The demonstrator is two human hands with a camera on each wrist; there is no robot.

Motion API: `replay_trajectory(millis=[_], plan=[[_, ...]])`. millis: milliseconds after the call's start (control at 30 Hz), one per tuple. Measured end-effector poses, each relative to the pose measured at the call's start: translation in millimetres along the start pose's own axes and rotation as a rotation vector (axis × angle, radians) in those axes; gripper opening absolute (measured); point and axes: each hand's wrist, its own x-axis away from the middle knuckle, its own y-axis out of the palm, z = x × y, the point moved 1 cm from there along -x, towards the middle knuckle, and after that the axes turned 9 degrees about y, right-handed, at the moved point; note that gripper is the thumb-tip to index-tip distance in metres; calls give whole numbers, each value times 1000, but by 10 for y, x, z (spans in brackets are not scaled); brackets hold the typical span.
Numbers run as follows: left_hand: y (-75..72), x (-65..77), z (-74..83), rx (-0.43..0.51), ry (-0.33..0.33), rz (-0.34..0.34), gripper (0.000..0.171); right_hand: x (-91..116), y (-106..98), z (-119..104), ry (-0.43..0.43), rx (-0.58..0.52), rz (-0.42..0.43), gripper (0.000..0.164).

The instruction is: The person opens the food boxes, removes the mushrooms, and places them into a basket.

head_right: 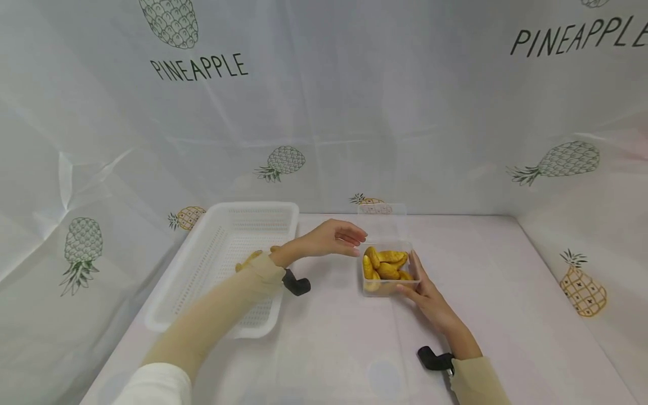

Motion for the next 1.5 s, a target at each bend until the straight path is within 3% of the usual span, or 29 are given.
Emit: replay_trajectory(millis=[400,867,1267,1500], plan=[[281,-147,-125,0,-21,-62,43,14,2,-3,14,3,-1,87],[318,-148,-203,-97,51,-167,30,34,27,-55,-10,4,-4,87],[350,-153,-236,-118,93,-130,22,33,9,16,-10,-1,-2,87],[366,-157,-241,-92,84,-80,14,37,14,1,-14,-2,-5,87]])
